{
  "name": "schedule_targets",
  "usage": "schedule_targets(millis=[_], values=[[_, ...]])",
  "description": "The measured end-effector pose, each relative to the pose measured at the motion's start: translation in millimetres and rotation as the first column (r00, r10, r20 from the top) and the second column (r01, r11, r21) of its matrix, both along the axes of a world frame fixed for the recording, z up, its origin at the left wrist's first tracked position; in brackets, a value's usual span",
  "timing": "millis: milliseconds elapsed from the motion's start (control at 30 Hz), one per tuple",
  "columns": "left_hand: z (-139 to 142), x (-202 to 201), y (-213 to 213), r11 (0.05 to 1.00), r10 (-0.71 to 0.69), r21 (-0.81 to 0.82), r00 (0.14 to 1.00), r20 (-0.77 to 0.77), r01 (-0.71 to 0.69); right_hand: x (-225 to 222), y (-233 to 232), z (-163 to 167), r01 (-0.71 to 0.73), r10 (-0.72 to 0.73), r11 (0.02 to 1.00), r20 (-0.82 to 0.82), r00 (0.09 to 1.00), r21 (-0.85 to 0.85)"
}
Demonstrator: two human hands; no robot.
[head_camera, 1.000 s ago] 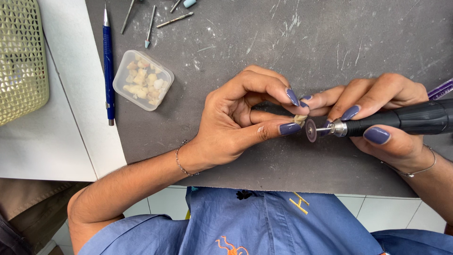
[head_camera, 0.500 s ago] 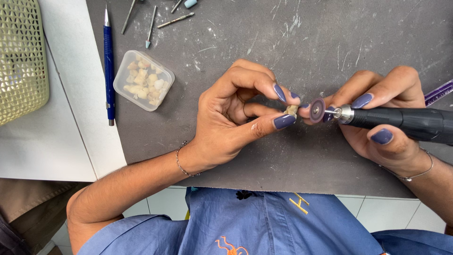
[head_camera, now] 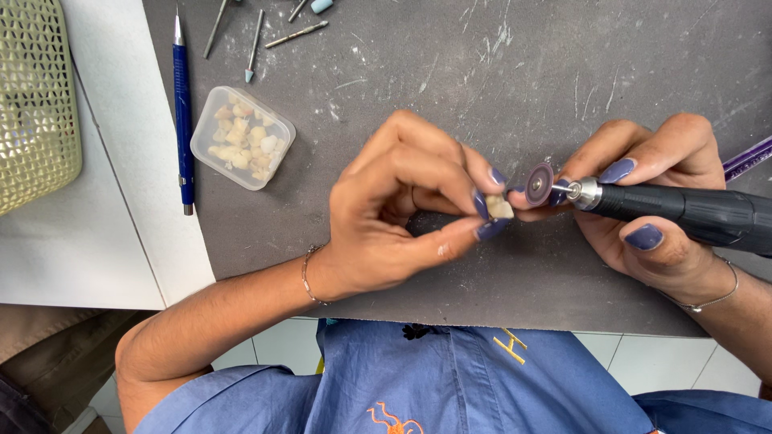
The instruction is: The person holds a small dental prosthetic tooth in one hand and grinds and shapes it with a rotary tool fitted with a cutting disc, repositioning it repeatedly. They then brush dust off the prosthetic with a small brush and resume grinding it with the rotary tool.
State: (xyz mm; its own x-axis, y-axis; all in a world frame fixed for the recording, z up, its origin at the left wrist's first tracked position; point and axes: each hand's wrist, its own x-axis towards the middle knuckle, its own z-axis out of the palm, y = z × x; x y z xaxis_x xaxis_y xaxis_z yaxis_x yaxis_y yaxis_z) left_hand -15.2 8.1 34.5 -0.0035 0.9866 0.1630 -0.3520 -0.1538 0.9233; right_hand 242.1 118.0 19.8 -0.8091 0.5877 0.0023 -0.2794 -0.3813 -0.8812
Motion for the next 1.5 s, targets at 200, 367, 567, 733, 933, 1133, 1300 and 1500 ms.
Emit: schedule_targets(millis=[200,367,567,733,933,1133,1300,1500], values=[[8.8,-1.9,8.0,0.971,0.139,0.233,0.930,-0.341,-0.059,3.0,0.4,-7.3,0.033,-0.034,0.998,0.024,0.999,0.062],[10.5,-0.2,9.1,0.930,0.242,0.361,0.863,-0.444,-0.075,4.1,1.7,-7.1,0.007,-0.008,0.997,0.013,1.000,0.075],[8.8,-5.4,7.9,0.897,0.258,0.441,0.834,-0.488,-0.020,3.1,1.2,-4.9,-0.010,0.010,1.000,-0.007,1.000,0.017],[6.9,-3.9,6.7,0.892,0.277,0.450,0.833,-0.478,-0.038,5.3,0.1,-4.4,-0.027,0.026,0.998,-0.033,0.999,-0.053],[10.1,-10.6,4.6,0.888,0.232,0.459,0.825,-0.515,0.037,9.2,-2.1,-5.6,-0.032,0.024,0.986,-0.050,0.998,-0.162],[7.4,-14.1,0.9,0.875,0.173,0.473,0.847,-0.503,0.102,9.2,-1.1,-3.8,-0.041,0.039,0.974,-0.012,0.999,-0.225],[5.5,-11.3,-1.0,0.865,0.214,0.495,0.835,-0.508,0.079,5.3,-1.9,0.3,-0.037,0.038,0.969,0.001,0.999,-0.244],[7.0,-10.5,-0.2,0.867,0.227,0.493,0.829,-0.510,0.066,3.6,-0.4,1.1,-0.036,0.041,0.978,0.020,0.999,-0.205]])
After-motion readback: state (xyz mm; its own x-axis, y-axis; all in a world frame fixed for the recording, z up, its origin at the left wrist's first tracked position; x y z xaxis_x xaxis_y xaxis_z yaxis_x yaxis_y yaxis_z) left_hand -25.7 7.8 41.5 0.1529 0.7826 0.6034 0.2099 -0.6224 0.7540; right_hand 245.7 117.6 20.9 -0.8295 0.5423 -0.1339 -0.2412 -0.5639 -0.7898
